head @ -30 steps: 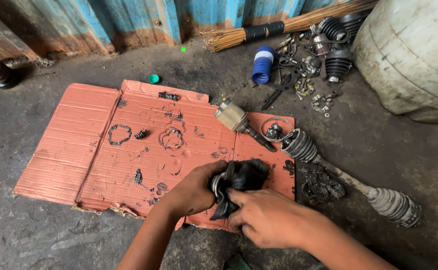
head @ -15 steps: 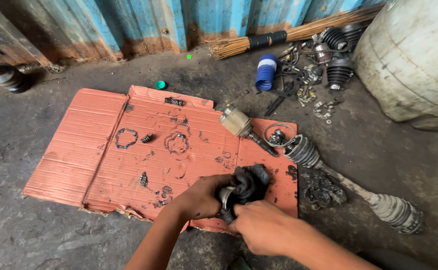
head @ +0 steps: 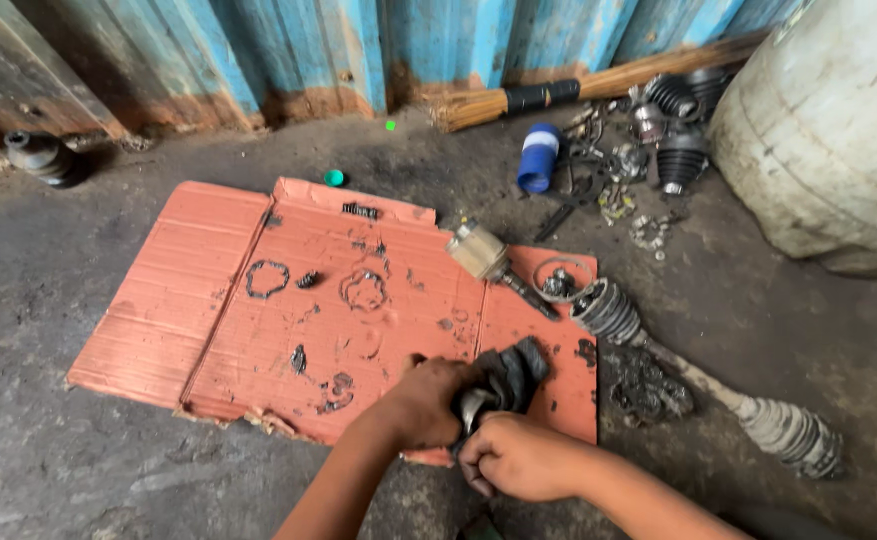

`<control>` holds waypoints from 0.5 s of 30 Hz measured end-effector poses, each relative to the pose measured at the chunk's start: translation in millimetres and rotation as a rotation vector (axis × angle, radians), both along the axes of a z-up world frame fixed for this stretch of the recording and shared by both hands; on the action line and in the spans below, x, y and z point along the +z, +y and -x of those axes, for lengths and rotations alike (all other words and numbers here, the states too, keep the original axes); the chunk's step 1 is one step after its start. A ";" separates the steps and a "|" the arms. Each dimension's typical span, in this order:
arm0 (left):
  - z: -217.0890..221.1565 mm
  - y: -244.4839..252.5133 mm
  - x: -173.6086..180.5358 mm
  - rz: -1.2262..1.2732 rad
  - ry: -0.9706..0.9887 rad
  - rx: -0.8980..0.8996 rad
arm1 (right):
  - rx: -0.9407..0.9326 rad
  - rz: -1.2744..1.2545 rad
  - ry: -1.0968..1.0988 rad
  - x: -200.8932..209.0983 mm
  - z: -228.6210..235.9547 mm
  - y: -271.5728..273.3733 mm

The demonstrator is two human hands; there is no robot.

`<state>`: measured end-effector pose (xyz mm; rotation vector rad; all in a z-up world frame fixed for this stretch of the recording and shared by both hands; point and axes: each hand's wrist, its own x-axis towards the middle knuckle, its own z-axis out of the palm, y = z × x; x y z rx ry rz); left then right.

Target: The person wipes an automotive CV joint cup and an axle with a cloth while sitting on the floor.

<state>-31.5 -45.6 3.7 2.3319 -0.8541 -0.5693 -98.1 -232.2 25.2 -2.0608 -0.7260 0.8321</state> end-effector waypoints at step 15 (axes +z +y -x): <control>-4.0 -1.7 18.6 -0.212 0.083 -0.071 | -0.571 -0.649 1.000 12.1 -24.4 -11.4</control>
